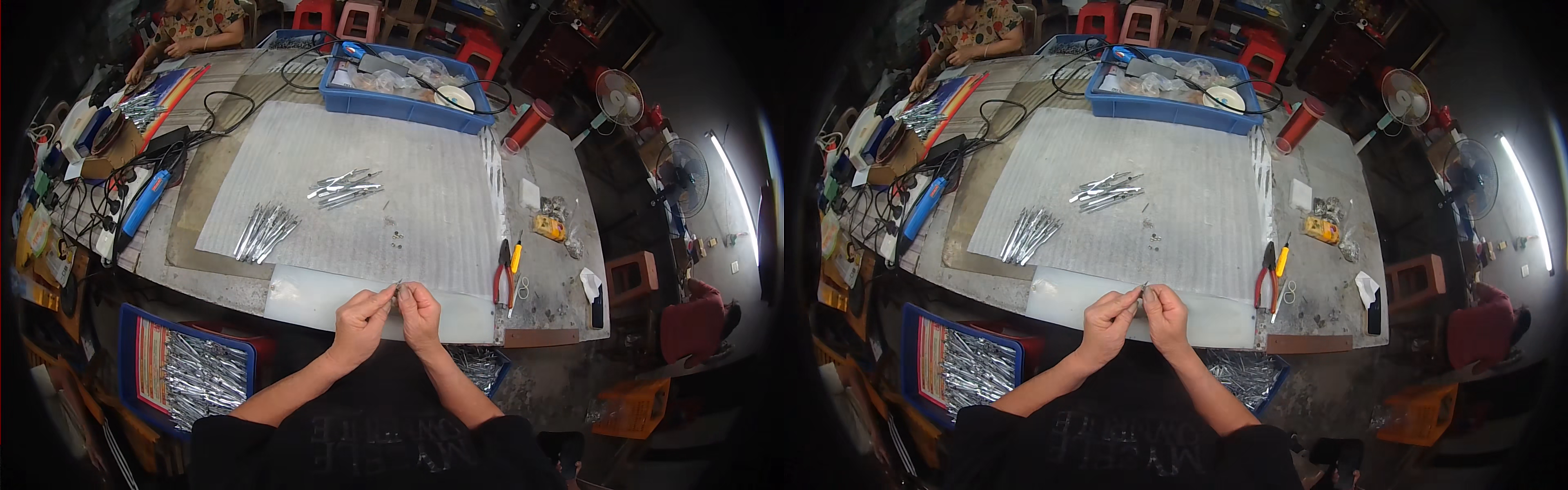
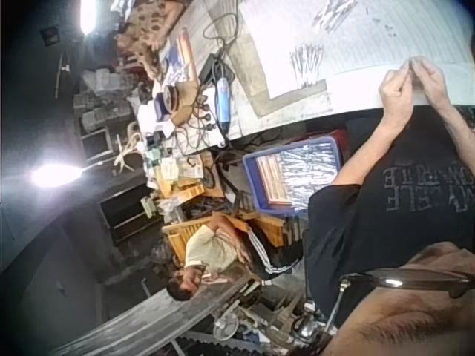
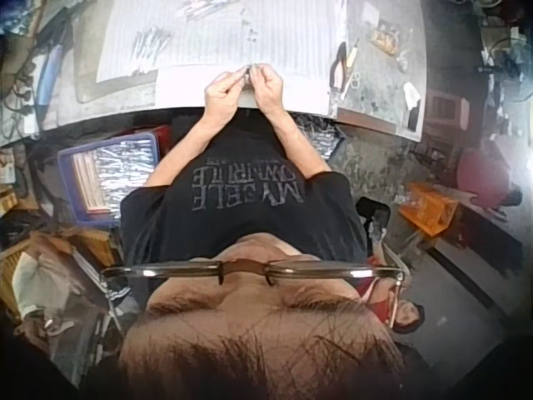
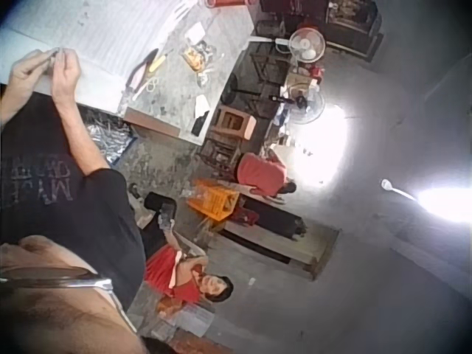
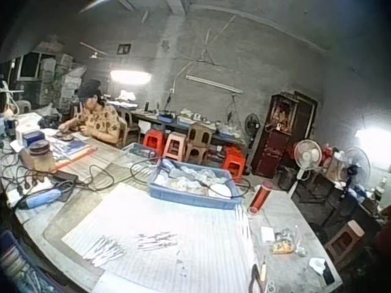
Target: The person puts on eyeglasses, then repeatedly picks up metal pieces and small metal fittings from the workbench and assembles them together by hand.
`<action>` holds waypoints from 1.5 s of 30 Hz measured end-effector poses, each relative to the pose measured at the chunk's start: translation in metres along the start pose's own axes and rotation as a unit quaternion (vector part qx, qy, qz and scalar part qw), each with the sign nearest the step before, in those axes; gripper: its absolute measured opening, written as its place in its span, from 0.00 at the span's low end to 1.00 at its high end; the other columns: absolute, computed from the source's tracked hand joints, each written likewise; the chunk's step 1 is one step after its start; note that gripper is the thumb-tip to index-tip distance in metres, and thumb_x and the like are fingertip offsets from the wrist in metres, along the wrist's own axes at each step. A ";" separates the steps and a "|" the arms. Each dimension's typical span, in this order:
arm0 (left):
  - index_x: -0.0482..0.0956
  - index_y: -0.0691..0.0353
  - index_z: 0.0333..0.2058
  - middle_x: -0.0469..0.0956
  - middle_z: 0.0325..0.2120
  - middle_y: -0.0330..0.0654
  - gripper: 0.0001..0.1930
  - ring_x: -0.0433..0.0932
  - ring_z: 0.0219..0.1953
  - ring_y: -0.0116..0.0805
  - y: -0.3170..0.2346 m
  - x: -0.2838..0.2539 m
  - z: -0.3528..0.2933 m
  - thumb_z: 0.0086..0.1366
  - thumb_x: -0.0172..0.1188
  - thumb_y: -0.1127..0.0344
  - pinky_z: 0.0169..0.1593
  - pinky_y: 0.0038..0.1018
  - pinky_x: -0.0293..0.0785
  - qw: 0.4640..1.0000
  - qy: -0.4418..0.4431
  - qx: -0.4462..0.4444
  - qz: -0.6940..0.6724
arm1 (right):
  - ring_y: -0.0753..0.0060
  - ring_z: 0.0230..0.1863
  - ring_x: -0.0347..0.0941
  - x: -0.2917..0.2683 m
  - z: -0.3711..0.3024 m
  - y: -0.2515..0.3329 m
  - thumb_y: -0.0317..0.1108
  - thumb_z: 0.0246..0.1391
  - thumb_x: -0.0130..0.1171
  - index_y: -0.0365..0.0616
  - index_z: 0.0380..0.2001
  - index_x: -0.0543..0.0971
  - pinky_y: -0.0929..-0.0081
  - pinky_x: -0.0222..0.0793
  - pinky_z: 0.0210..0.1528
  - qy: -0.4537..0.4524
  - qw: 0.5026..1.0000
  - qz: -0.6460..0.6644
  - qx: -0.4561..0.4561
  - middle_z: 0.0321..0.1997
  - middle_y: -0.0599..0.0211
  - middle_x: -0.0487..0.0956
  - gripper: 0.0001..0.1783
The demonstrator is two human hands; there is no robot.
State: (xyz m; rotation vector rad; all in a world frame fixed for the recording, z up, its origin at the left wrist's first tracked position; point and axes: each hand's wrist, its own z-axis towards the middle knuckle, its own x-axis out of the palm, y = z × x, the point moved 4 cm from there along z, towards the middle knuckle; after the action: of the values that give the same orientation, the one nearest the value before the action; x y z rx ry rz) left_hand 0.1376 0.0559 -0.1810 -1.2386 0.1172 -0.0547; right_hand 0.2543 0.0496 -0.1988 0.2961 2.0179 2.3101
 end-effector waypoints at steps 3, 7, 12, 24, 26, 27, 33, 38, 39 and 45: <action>0.76 0.63 0.38 0.71 0.19 0.40 0.11 0.69 0.21 0.25 -0.001 0.000 0.000 0.54 0.53 0.77 0.24 0.19 0.64 1.000 0.004 -0.005 -0.004 | 0.89 0.25 0.58 -0.001 0.001 0.000 0.33 0.54 0.48 0.37 0.28 0.71 0.89 0.57 0.27 0.002 1.000 -0.018 0.003 0.22 0.78 0.66 0.09; 0.76 0.63 0.38 0.71 0.19 0.40 0.11 0.69 0.21 0.25 0.000 0.000 0.001 0.54 0.53 0.77 0.24 0.19 0.64 1.000 0.004 -0.008 -0.001 | 0.89 0.26 0.59 0.001 0.003 0.000 0.33 0.53 0.49 0.37 0.28 0.71 0.89 0.57 0.29 -0.025 0.998 0.043 0.027 0.23 0.78 0.67 0.09; 0.75 0.63 0.38 0.72 0.20 0.41 0.11 0.69 0.21 0.26 -0.002 0.001 0.002 0.54 0.53 0.77 0.24 0.19 0.65 1.000 0.000 -0.005 -0.005 | 0.89 0.26 0.59 -0.001 0.003 -0.003 0.33 0.53 0.49 0.38 0.27 0.71 0.89 0.57 0.28 -0.042 0.999 0.031 0.008 0.23 0.78 0.67 0.08; 0.75 0.63 0.38 0.72 0.20 0.41 0.11 0.69 0.22 0.25 0.002 0.001 0.001 0.55 0.53 0.76 0.25 0.18 0.65 1.000 -0.008 -0.004 -0.013 | 0.88 0.21 0.57 0.000 0.004 -0.004 0.38 0.55 0.46 0.39 0.24 0.71 0.88 0.54 0.23 -0.036 0.998 0.028 0.047 0.18 0.77 0.65 0.14; 0.75 0.63 0.39 0.72 0.20 0.41 0.11 0.69 0.22 0.25 0.003 0.001 0.001 0.55 0.53 0.76 0.25 0.18 0.65 1.000 -0.008 -0.006 -0.013 | 0.88 0.22 0.59 -0.001 0.003 -0.006 0.38 0.54 0.47 0.38 0.27 0.72 0.89 0.56 0.25 -0.024 0.997 0.054 0.052 0.21 0.75 0.69 0.13; 0.75 0.63 0.39 0.72 0.20 0.40 0.12 0.69 0.21 0.25 0.003 0.001 0.001 0.55 0.53 0.76 0.25 0.18 0.65 1.000 -0.008 -0.007 -0.013 | 0.88 0.22 0.59 -0.002 0.003 -0.007 0.38 0.54 0.47 0.38 0.27 0.72 0.89 0.56 0.25 -0.025 0.997 0.054 0.052 0.21 0.75 0.69 0.13; 0.75 0.62 0.40 0.71 0.19 0.39 0.12 0.67 0.21 0.24 0.003 0.001 0.000 0.55 0.52 0.76 0.24 0.18 0.64 1.000 0.000 -0.004 -0.010 | 0.89 0.26 0.60 -0.001 0.004 -0.007 0.30 0.52 0.51 0.37 0.28 0.71 0.90 0.57 0.28 -0.013 0.998 0.053 0.030 0.25 0.77 0.69 0.06; 0.75 0.62 0.39 0.71 0.19 0.39 0.12 0.67 0.21 0.24 0.003 0.001 0.000 0.55 0.52 0.76 0.24 0.18 0.64 1.000 -0.005 -0.007 -0.016 | 0.89 0.28 0.63 -0.002 0.005 -0.008 0.28 0.49 0.54 0.37 0.29 0.72 0.90 0.60 0.31 -0.002 0.994 0.104 0.045 0.27 0.76 0.71 0.05; 0.75 0.62 0.39 0.71 0.19 0.39 0.12 0.67 0.21 0.24 0.003 0.000 0.000 0.55 0.52 0.76 0.24 0.18 0.63 1.000 -0.007 -0.008 -0.018 | 0.89 0.28 0.63 -0.002 0.005 -0.009 0.28 0.49 0.54 0.37 0.29 0.72 0.90 0.60 0.31 -0.002 0.994 0.104 0.045 0.27 0.76 0.71 0.05; 0.75 0.63 0.39 0.71 0.19 0.39 0.12 0.67 0.21 0.24 0.003 0.001 0.000 0.55 0.53 0.77 0.24 0.18 0.63 1.000 -0.011 -0.003 -0.013 | 0.88 0.29 0.65 -0.005 0.007 -0.011 0.26 0.47 0.55 0.38 0.29 0.73 0.90 0.61 0.31 0.005 0.991 0.127 0.044 0.28 0.75 0.72 0.05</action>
State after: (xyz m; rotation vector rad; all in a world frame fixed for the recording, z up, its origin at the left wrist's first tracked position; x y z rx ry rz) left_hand 0.1381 0.0566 -0.1843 -1.2459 0.0828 -0.0637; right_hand 0.2596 0.0570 -0.2095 0.5799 2.2081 2.3672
